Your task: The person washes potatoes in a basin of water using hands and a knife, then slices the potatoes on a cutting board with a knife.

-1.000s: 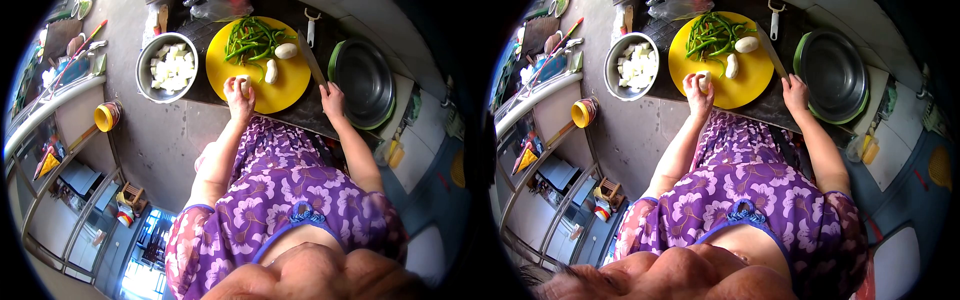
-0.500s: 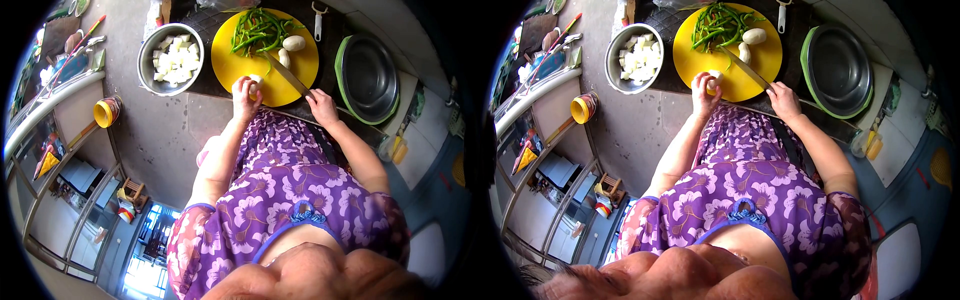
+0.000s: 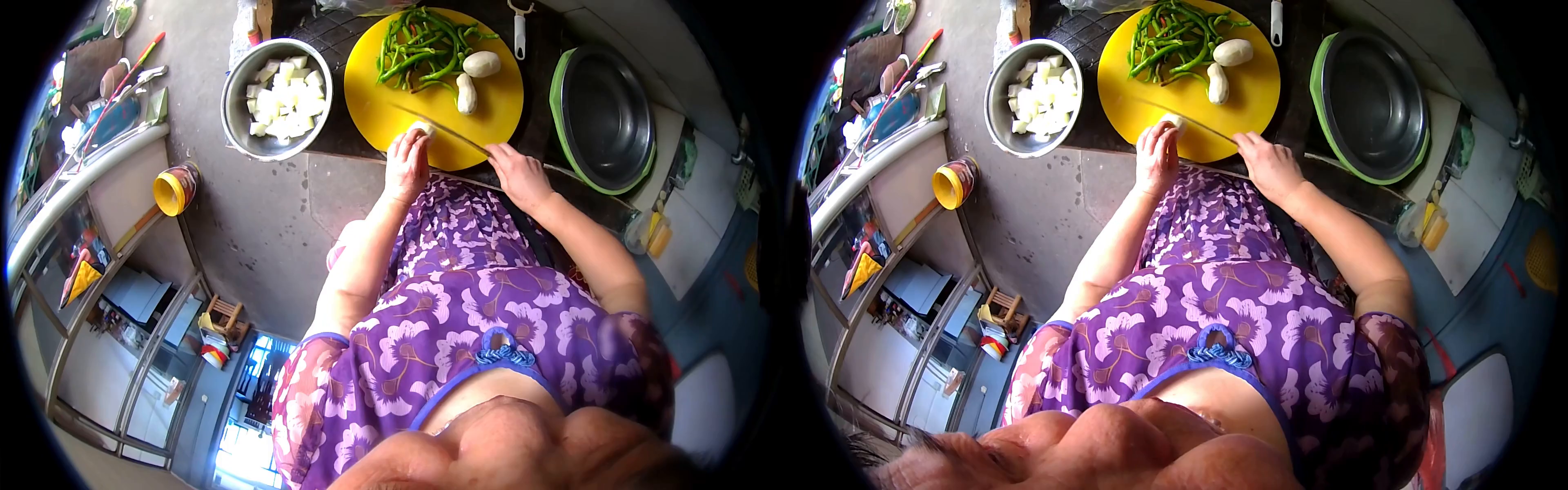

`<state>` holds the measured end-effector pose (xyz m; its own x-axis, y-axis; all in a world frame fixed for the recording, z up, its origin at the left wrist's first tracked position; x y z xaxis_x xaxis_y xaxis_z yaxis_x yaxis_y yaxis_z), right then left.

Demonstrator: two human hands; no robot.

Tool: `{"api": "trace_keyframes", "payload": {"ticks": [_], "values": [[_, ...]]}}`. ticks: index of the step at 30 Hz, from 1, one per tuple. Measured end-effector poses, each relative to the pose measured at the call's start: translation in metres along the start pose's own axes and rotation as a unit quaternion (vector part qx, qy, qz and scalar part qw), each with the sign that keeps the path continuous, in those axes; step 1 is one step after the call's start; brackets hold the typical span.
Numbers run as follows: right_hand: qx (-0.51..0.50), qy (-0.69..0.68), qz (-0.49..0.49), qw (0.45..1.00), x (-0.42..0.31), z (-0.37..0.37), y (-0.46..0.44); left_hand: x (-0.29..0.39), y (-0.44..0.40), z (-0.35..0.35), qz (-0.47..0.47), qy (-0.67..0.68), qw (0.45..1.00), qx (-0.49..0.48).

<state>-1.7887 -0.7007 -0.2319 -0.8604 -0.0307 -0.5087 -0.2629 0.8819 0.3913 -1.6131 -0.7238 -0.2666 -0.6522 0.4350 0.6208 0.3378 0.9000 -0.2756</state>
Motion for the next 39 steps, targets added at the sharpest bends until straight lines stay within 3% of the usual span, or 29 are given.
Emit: {"api": "trace_keyframes", "payload": {"ticks": [7,10,17,22,30,37,39], "values": [[-0.07,0.176,-0.06,0.98,-0.021,-0.001,0.004,-0.001,0.007,0.007,0.01,0.001,1.0,0.024],[-0.099,0.163,-0.055,0.98,-0.022,0.002,-0.006,0.004,0.005,0.013,0.008,0.007,1.0,0.024],[-0.02,0.125,-0.052,0.991,-0.002,0.047,-0.049,0.003,0.006,0.012,0.013,0.015,0.999,0.037],[-0.022,0.121,-0.052,0.991,0.0,0.025,-0.023,0.004,0.0,0.014,0.0,0.043,0.998,0.043],[-0.098,0.162,-0.041,0.981,-0.012,0.008,0.001,0.004,0.001,0.015,0.006,0.05,0.998,0.036],[-0.017,0.133,-0.045,0.99,0.0,0.047,-0.048,0.007,0.001,0.013,0.021,0.041,0.997,0.065],[-0.034,0.098,-0.004,0.995,0.015,0.051,-0.046,0.009,0.006,0.009,0.025,0.042,0.997,0.061]]}}
Point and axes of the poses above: each hand's wrist, its own y-axis away from the middle knuckle, its own z-axis out of the palm, x = y × z, the point moved 10 cm from there along -y, towards the middle knuckle
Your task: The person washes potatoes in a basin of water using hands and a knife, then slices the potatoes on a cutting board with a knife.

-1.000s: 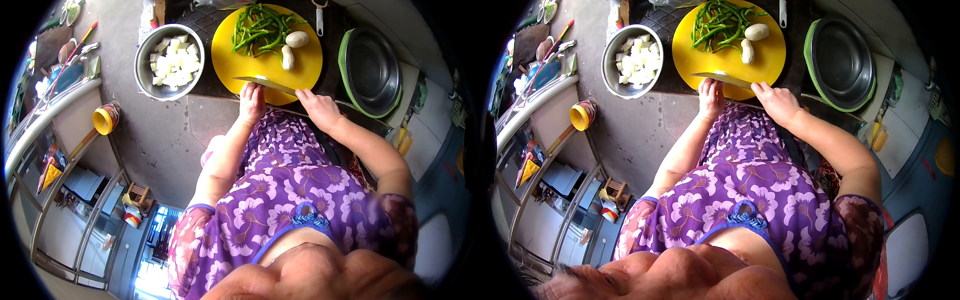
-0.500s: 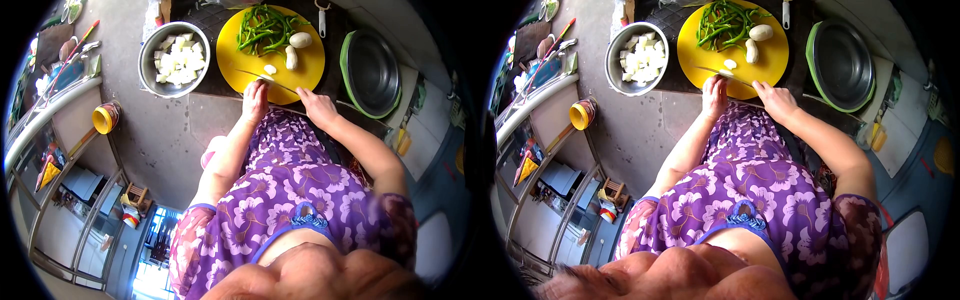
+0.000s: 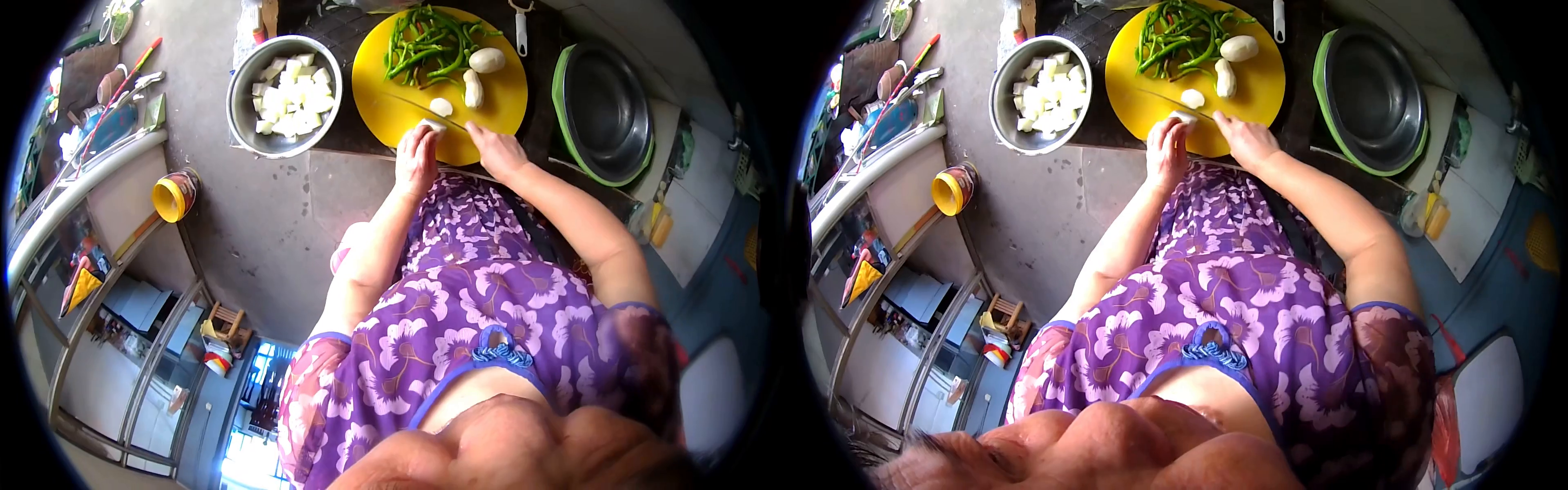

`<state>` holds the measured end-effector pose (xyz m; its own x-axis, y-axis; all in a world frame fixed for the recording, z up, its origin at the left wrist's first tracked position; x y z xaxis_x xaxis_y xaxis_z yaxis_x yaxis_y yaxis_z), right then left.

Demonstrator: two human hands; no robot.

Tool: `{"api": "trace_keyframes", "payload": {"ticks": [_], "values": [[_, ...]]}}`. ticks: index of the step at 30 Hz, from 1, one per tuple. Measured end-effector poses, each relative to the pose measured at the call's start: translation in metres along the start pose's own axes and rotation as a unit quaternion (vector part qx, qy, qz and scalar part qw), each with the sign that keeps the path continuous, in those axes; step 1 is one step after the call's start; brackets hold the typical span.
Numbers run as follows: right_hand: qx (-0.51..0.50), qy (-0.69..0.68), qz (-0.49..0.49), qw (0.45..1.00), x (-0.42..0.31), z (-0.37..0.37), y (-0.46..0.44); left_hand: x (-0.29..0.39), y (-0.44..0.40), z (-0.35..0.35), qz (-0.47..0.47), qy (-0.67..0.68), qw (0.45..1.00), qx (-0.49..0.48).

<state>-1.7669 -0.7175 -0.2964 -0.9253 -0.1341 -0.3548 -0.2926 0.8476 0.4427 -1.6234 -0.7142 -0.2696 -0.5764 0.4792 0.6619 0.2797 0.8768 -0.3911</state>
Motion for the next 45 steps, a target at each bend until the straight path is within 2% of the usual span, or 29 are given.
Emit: {"api": "trace_keyframes", "payload": {"ticks": [2,5,8,14,18,19,22,26,30,34,37,40,42,45], "values": [[0.033,0.01,-0.024,0.999,-0.008,-0.028,0.03,-0.002,-0.007,0.0,0.003,0.0,1.0,0.002],[-0.011,0.043,-0.046,0.998,-0.016,-0.041,0.052,0.0,-0.008,0.001,0.005,-0.001,1.0,0.002],[-0.054,0.052,-0.027,0.997,-0.015,-0.046,0.053,0.0,-0.007,0.002,0.005,-0.004,1.0,0.001],[0.027,0.044,-0.059,0.997,-0.018,-0.016,0.016,-0.002,-0.012,0.0,0.001,-0.011,1.0,0.005],[0.021,0.052,-0.039,0.998,-0.01,0.0,0.002,-0.001,-0.006,0.001,0.001,-0.002,1.0,-0.006],[0.003,0.025,-0.013,1.0,-0.002,0.001,0.003,0.001,-0.006,0.0,-0.002,0.0,1.0,-0.014],[0.042,0.007,-0.017,0.999,-0.001,-0.025,0.025,-0.001,-0.008,-0.001,-0.016,0.006,1.0,-0.009],[-0.02,0.033,-0.043,0.998,-0.01,-0.04,0.054,-0.001,-0.011,-0.003,-0.012,0.019,1.0,-0.003],[-0.089,0.038,-0.006,0.995,-0.013,-0.037,0.056,0.0,-0.011,-0.003,-0.019,0.021,1.0,0.001],[-0.055,0.026,-0.008,0.998,-0.016,-0.012,0.027,-0.008,-0.009,-0.001,-0.048,0.025,0.999,-0.002],[0.004,0.051,-0.025,0.998,-0.019,-0.002,0.011,-0.004,-0.004,-0.003,-0.031,0.015,0.999,-0.001],[-0.014,0.044,-0.017,0.999,-0.008,0.007,0.003,-0.001,-0.004,-0.001,-0.033,0.006,0.999,-0.01],[0.017,0.02,-0.019,0.999,-0.002,-0.003,0.007,-0.005,-0.01,0.003,-0.046,0.02,0.999,-0.016],[0.001,0.017,-0.016,1.0,-0.01,-0.034,0.033,0.0,-0.015,0.005,-0.03,0.013,0.999,-0.014]]}}
Point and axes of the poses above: each hand's wrist, its own y-axis away from the middle knuckle, its own z-axis out of the palm, x = y × z, the point moved 10 cm from there along -y, towards the middle knuckle
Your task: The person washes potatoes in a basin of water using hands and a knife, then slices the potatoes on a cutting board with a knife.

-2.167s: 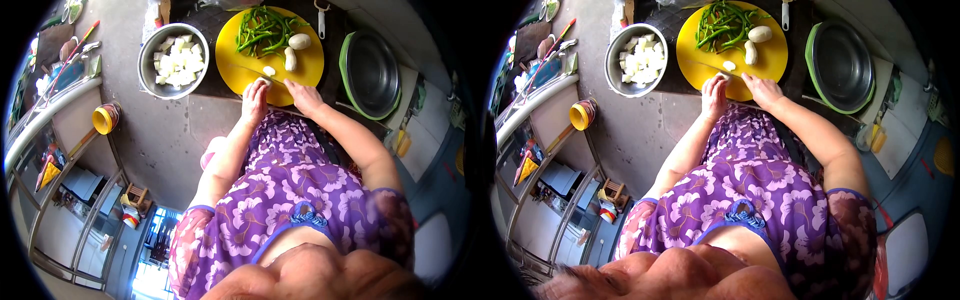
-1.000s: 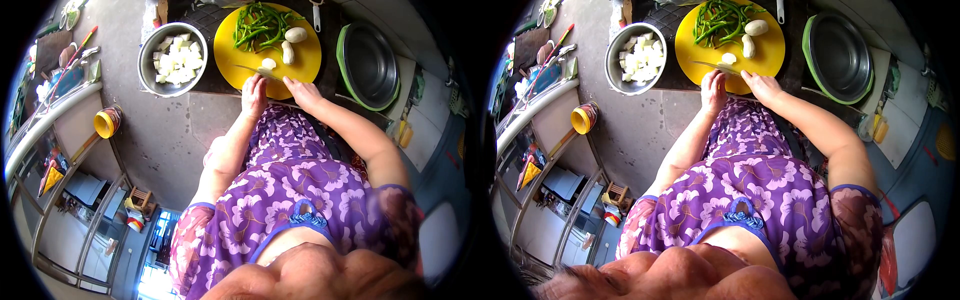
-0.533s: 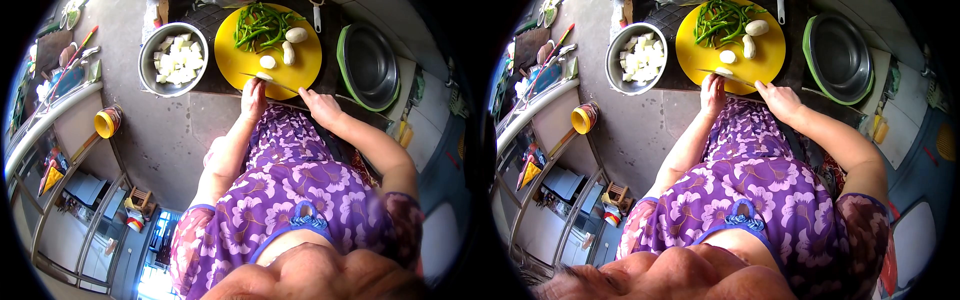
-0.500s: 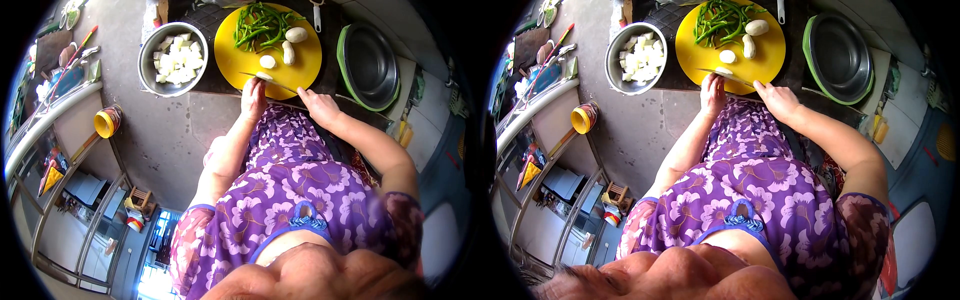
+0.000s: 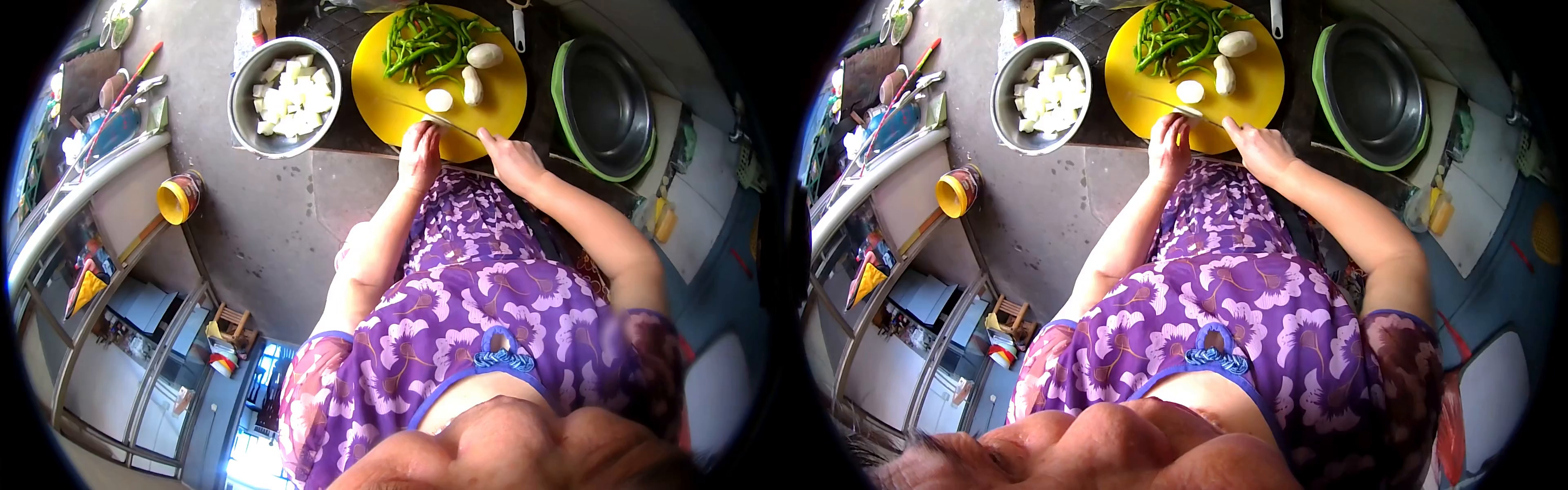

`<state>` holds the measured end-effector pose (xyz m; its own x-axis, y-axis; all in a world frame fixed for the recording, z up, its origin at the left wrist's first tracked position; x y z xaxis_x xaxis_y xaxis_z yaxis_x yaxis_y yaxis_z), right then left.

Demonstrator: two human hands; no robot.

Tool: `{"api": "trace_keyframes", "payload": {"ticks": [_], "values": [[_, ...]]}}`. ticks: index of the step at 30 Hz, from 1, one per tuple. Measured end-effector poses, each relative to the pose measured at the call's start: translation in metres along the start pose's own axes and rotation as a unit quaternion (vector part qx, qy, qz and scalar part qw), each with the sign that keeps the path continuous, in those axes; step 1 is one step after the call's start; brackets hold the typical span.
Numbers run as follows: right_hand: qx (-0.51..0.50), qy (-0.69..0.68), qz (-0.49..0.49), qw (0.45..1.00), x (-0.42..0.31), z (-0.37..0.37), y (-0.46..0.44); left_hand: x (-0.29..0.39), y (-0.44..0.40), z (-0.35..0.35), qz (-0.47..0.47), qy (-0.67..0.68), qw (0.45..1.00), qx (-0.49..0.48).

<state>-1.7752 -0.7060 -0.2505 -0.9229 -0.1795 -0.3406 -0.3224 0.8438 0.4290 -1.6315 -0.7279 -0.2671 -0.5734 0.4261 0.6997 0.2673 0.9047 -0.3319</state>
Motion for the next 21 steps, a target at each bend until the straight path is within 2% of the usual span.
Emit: {"api": "trace_keyframes", "payload": {"ticks": [7,10,15,21], "values": [[-0.091,0.023,0.004,0.996,0.005,-0.009,0.016,-0.003,0.003,0.003,-0.009,0.007,1.0,0.015],[-0.028,0.029,-0.029,0.999,-0.005,0.003,-0.006,-0.003,0.001,0.002,-0.017,0.008,1.0,0.024],[-0.004,0.021,-0.021,1.0,0.008,0.029,-0.04,0.002,-0.007,0.0,-0.004,0.013,1.0,0.027],[-0.01,0.006,-0.014,1.0,0.007,0.004,-0.004,0.0,-0.003,-0.002,-0.014,0.015,1.0,0.018]]}}
Point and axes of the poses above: each hand's wrist, its own y-axis away from the middle knuckle, its own z-axis out of the palm, x = y × z, the point moved 10 cm from there along -y, towards the middle knuckle
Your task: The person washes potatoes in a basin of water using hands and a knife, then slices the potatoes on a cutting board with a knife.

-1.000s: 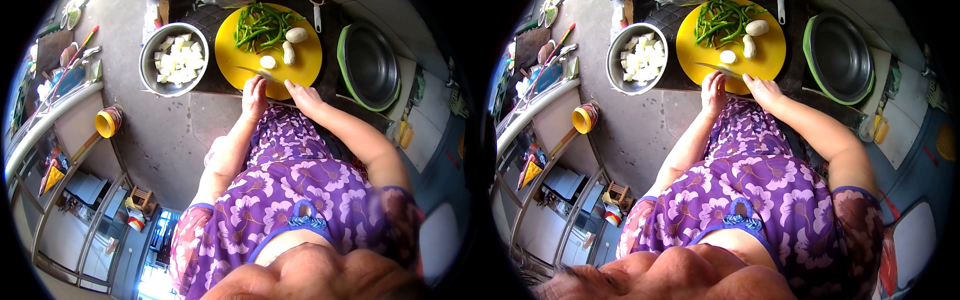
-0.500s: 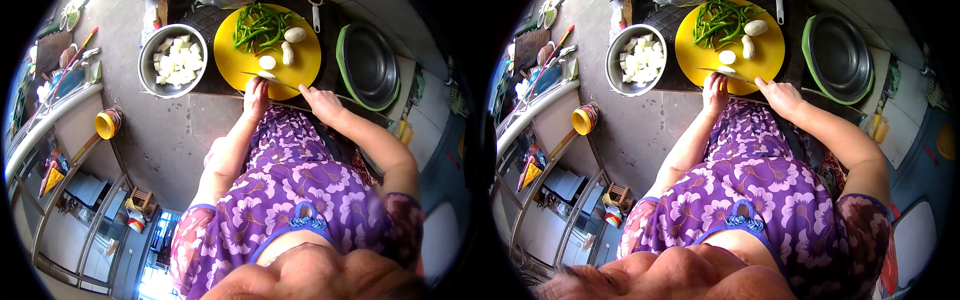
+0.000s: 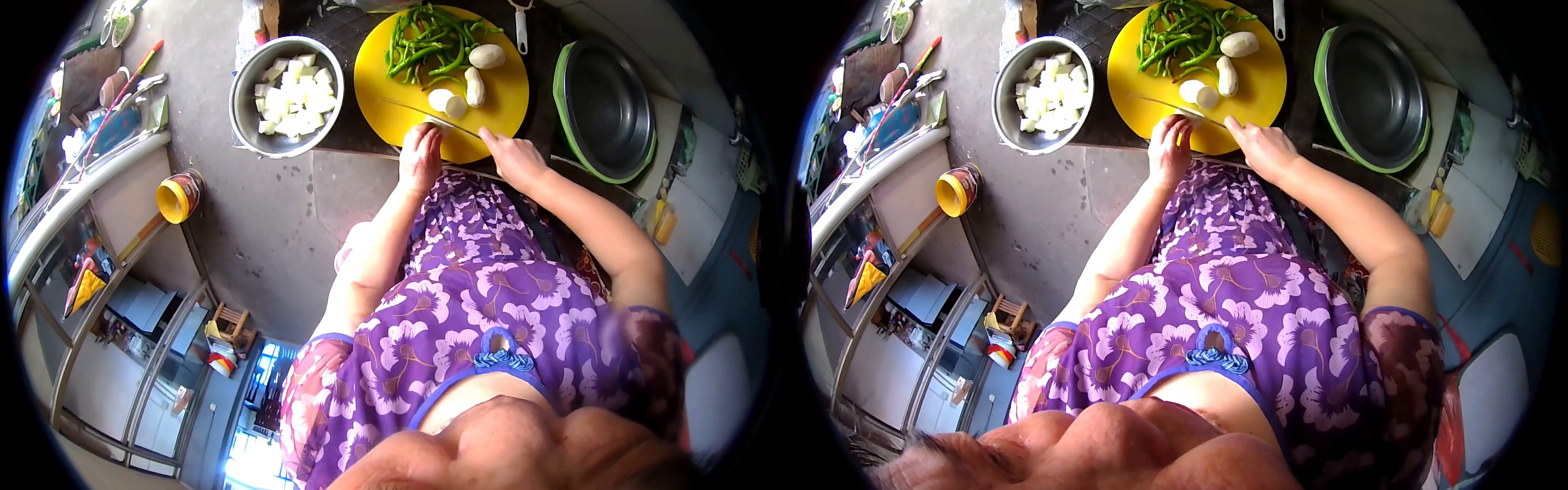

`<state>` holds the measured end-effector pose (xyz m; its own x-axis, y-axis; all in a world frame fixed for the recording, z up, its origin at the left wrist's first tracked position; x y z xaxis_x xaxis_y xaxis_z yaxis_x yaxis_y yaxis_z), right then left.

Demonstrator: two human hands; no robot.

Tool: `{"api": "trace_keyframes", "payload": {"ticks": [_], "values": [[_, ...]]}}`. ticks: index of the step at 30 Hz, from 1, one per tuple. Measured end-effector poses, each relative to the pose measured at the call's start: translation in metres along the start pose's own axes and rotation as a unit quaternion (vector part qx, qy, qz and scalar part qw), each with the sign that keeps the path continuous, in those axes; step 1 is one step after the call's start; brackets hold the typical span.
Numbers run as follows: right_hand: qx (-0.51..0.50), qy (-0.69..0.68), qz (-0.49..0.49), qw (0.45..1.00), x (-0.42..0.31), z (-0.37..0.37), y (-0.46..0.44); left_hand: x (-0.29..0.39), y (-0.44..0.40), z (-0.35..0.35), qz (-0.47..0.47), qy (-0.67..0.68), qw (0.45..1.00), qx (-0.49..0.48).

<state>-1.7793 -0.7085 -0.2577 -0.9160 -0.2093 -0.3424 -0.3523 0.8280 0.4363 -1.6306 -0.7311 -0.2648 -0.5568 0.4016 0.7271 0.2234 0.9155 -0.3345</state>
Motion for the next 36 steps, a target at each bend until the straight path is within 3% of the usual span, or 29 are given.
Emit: {"api": "trace_keyframes", "payload": {"ticks": [7,11,17,27,36], "values": [[-0.074,0.006,0.002,0.997,-0.005,-0.01,0.016,-0.003,0.004,-0.001,-0.01,0.0,1.0,0.014],[0.013,0.008,-0.033,0.999,-0.016,0.001,-0.011,-0.004,0.001,-0.002,-0.011,0.0,1.0,0.005],[0.006,-0.008,0.002,1.0,0.0,0.024,-0.026,0.001,0.001,0.0,-0.002,0.001,1.0,0.009],[-0.042,0.019,-0.015,0.999,-0.012,-0.017,0.019,-0.003,0.007,-0.002,-0.007,0.001,1.0,0.016],[-0.025,0.004,0.007,1.0,-0.008,0.025,-0.03,-0.003,0.004,0.002,-0.015,0.005,1.0,0.004]]}}
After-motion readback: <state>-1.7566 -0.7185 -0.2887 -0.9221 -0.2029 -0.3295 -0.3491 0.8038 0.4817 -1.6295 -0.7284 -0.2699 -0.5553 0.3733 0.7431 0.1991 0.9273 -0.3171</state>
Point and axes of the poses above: each hand's wrist, its own y-axis away from the middle knuckle, its own z-axis out of the palm, x = y × z, the point moved 10 cm from there along -y, towards the middle knuckle
